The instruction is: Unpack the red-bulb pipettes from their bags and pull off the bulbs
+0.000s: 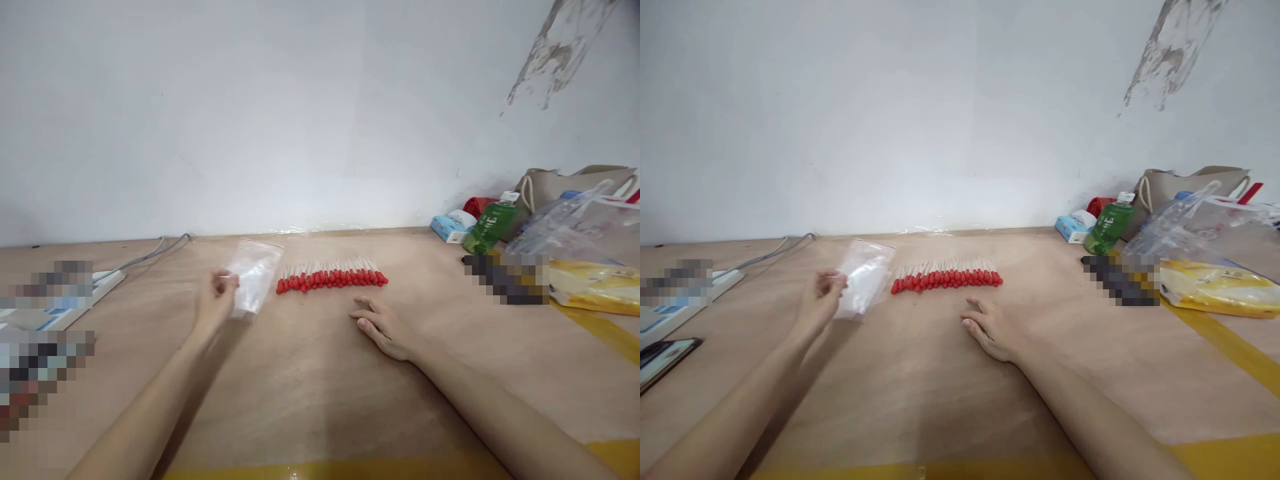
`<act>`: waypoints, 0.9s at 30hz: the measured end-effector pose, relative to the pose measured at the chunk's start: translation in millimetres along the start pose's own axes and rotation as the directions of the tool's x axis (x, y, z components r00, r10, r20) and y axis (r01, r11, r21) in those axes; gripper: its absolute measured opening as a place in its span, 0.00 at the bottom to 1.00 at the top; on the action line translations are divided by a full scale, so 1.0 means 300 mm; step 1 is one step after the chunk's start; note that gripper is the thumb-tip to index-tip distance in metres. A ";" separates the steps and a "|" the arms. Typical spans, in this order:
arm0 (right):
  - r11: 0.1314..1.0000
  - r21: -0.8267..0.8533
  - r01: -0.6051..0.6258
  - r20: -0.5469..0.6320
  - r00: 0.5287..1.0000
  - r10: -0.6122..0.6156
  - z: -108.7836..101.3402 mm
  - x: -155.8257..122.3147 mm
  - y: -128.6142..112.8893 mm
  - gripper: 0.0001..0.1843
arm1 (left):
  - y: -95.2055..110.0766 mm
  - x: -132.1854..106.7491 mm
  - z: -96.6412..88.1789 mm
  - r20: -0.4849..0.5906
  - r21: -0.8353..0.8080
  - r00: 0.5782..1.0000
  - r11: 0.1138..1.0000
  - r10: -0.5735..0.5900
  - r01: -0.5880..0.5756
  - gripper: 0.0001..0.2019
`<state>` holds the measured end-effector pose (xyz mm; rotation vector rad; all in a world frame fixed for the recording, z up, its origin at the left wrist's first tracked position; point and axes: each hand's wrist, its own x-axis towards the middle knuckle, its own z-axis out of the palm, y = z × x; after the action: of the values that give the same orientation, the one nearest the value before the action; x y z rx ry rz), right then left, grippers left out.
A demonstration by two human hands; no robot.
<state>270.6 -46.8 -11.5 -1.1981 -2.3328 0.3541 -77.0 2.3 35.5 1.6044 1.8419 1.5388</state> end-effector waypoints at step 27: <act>0.979 -0.184 0.093 0.025 0.996 -0.090 0.005 0.013 0.008 0.25 | 0.029 -0.025 0.149 0.545 0.413 0.738 0.639 0.397 -0.649 0.13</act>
<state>269.6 -42.3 -12.6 -1.1696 -2.4689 0.1177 -36.0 18.1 21.2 2.7252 1.7529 0.6534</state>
